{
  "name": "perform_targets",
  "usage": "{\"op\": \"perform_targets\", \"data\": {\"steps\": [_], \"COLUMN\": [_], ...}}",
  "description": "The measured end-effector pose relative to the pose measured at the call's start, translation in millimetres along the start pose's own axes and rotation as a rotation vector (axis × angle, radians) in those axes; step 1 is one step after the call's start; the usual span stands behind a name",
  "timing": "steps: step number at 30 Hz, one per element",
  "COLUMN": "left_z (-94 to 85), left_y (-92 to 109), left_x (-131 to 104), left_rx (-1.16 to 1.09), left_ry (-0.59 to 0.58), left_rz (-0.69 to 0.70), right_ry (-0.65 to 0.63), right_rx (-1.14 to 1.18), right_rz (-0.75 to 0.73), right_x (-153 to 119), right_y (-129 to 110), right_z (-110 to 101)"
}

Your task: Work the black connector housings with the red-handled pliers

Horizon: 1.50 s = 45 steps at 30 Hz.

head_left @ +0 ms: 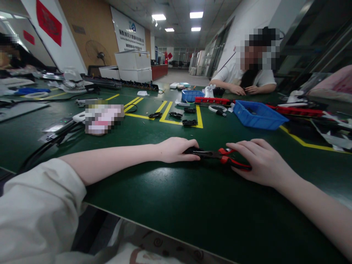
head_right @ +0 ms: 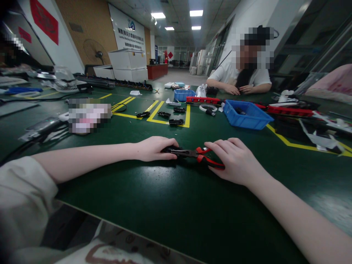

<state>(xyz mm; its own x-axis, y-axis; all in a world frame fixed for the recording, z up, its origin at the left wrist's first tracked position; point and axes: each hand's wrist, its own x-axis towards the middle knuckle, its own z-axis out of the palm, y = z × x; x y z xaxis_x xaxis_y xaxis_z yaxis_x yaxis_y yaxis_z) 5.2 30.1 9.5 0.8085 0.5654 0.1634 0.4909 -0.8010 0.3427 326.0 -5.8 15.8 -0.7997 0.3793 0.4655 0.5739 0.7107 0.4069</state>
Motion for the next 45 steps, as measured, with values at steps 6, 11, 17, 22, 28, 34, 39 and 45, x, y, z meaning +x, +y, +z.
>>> {"op": "perform_targets", "data": {"steps": [6,11,17,22,28,34,39,45], "left_z": [-0.3,-0.6,-0.6,-3.3,-3.8,0.1,2.0,2.9], "left_y": [0.5,0.8,0.1,2.6,3.7,0.2,-1.6,-2.8], "left_x": [0.2,0.1,0.2,-0.5,-0.8,-1.3,-1.3,-1.0], "left_rx": [-0.008,-0.026,-0.079,-0.107,-0.1,-0.056,-0.047,-0.032], "left_ry": [-0.001,0.0,0.003,0.001,0.02,0.06,0.078,0.076], "left_rz": [-0.012,-0.017,-0.013,-0.01,0.005,0.039,0.051,0.055], "right_ry": [-0.008,-0.011,-0.036,-0.096,-0.041,-0.056,-0.034,0.028], "right_rx": [0.004,0.017,0.085,0.094,0.107,0.097,0.041,-0.004], "right_rz": [-0.025,-0.033,-0.005,0.023,-0.001,0.009,-0.004,-0.017], "right_x": [2.2,3.4,-1.4,-5.2,-7.8,-6.1,0.3,0.7], "right_y": [-1.1,-1.1,1.8,4.8,7.2,6.6,4.2,5.0], "right_z": [-1.1,-1.5,2.1,5.4,10.4,6.9,1.7,2.0]}}
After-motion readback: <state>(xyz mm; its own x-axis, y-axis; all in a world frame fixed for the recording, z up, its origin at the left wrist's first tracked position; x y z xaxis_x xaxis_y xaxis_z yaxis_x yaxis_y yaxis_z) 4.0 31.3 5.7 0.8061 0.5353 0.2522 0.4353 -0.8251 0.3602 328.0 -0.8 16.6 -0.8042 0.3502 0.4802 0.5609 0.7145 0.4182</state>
